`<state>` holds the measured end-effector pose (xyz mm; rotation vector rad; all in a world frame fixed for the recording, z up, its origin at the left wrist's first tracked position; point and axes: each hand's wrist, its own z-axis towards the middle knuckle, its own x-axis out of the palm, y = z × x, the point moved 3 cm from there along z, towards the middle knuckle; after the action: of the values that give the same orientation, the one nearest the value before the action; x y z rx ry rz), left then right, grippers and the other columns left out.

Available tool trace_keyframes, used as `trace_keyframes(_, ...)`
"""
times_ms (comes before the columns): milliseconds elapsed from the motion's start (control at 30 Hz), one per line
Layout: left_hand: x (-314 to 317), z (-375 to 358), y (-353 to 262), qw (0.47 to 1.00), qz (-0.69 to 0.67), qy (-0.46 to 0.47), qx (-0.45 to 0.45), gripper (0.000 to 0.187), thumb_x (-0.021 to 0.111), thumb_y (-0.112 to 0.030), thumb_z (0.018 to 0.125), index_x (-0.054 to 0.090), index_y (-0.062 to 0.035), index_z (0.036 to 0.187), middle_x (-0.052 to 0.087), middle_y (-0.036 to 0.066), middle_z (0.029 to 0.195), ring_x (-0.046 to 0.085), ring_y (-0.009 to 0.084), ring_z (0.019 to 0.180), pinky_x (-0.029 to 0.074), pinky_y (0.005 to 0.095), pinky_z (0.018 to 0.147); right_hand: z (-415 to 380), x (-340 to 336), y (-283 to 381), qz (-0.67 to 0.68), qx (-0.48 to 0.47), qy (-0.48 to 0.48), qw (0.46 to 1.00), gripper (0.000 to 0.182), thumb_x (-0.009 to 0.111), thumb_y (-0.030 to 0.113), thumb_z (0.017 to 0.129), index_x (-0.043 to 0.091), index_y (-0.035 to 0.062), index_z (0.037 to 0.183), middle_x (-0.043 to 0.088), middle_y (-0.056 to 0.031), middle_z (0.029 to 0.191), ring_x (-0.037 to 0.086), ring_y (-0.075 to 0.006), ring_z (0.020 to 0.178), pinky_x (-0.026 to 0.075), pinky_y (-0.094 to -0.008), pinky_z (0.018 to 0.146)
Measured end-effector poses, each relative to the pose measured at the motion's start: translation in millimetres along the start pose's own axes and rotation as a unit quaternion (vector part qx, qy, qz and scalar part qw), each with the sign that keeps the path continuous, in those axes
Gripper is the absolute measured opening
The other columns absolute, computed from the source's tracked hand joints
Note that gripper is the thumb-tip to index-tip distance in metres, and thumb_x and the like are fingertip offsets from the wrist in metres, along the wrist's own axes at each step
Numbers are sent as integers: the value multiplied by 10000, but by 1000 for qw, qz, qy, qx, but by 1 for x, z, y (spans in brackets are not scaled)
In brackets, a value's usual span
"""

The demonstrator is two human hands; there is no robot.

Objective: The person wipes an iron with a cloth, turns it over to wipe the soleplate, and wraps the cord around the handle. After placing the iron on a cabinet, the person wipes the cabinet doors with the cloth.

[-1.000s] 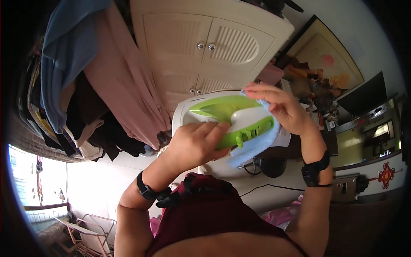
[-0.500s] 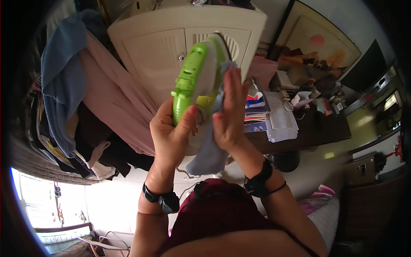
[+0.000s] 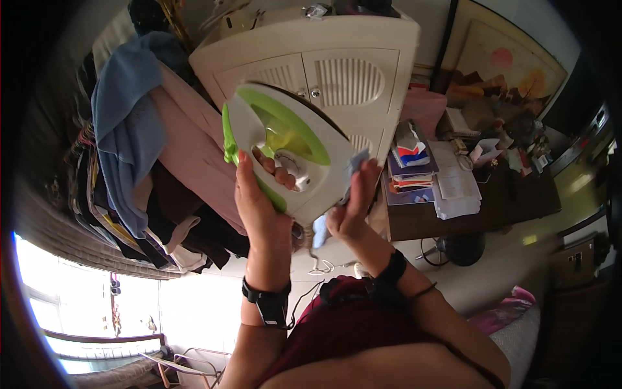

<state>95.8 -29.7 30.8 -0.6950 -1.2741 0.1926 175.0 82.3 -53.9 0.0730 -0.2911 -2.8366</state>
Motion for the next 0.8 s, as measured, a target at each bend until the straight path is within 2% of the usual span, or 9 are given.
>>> trace_keyframes(67, -4, 1, 8, 997, -67, -3, -28, 291, 532, -385, 946, 470, -104, 909, 438, -3, 742, 459, 119, 645, 417, 275, 562, 32, -4, 0, 25, 21, -47, 998, 550, 335, 347, 983, 331, -9, 1402, 296, -287, 1452, 210, -462, 1384, 68, -579, 1126)
trace_keyframes(167, 0, 2, 14, 992, -128, 3, -23, 292, 553, -395, 931, 467, -117, 912, 437, -10, 742, 450, 115, 647, 413, 255, 574, 40, 6, -30, 170, 275, -161, 932, 573, 294, 414, 985, 340, 30, 1408, 337, -235, 1445, 272, -370, 1376, 136, -491, 1140)
trace_keyframes(200, 3, 0, 16, 990, -137, 17, -16, 292, 572, -386, 920, 478, -110, 913, 454, -11, 741, 459, 111, 644, 417, 252, 571, 38, 10, -41, 262, 395, -175, 863, 576, 295, 422, 984, 345, 30, 1403, 348, -231, 1434, 288, -361, 1363, 153, -480, 1132)
trace_keyframes(267, 9, -5, 18, 987, -157, 43, -2, 294, 609, -369, 899, 501, -96, 917, 487, -14, 741, 478, 102, 638, 426, 245, 566, 26, 15, -44, 450, 592, -187, 641, 583, 296, 438, 981, 355, 31, 1395, 371, -223, 1413, 319, -343, 1336, 188, -458, 1117)
trace_keyframes(367, 18, -6, 16, 987, -149, 63, -6, 299, 605, -399, 900, 487, -124, 913, 461, -19, 740, 459, 93, 640, 419, 236, 572, 40, 4, -3, 636, 668, -98, 374, 595, 299, 462, 977, 371, 31, 1381, 405, -210, 1382, 366, -316, 1297, 240, -425, 1094)
trace_keyframes(433, 23, -9, 16, 986, -145, 77, -13, 303, 605, -403, 901, 486, -125, 900, 463, -25, 744, 455, 85, 632, 425, 238, 582, 54, -3, 24, 689, 665, -51, 285, 604, 300, 478, 974, 381, 31, 1372, 428, -202, 1362, 397, -298, 1271, 275, -403, 1079)
trace_keyframes(600, -8, 15, 18, 977, -193, 82, -46, 306, 609, -369, 896, 477, -97, 843, 469, -23, 717, 469, 93, 622, 463, 237, 599, 64, -2, 37, 679, 683, -60, 260, 627, 304, 519, 967, 406, 32, 1350, 485, -181, 1310, 476, -253, 1205, 363, -349, 1041)
trace_keyframes(733, -13, 20, 21, 988, -150, 42, -11, 320, 586, -390, 905, 463, -114, 799, 457, -21, 708, 465, 105, 617, 474, 237, 617, 50, 10, 17, 598, 705, -124, 361, 634, 315, 548, 963, 470, 18, 1274, 603, -145, 1099, 606, -230, 984, 516, -336, 863)
trace_keyframes(800, -7, 13, 24, 994, -98, 42, 25, 327, 572, -408, 910, 460, -120, 806, 445, -25, 703, 457, 105, 612, 475, 241, 620, 51, 10, 14, 560, 696, -129, 431, 632, 320, 555, 968, 493, 8, 1232, 598, -123, 1038, 596, -192, 928, 501, -307, 830)
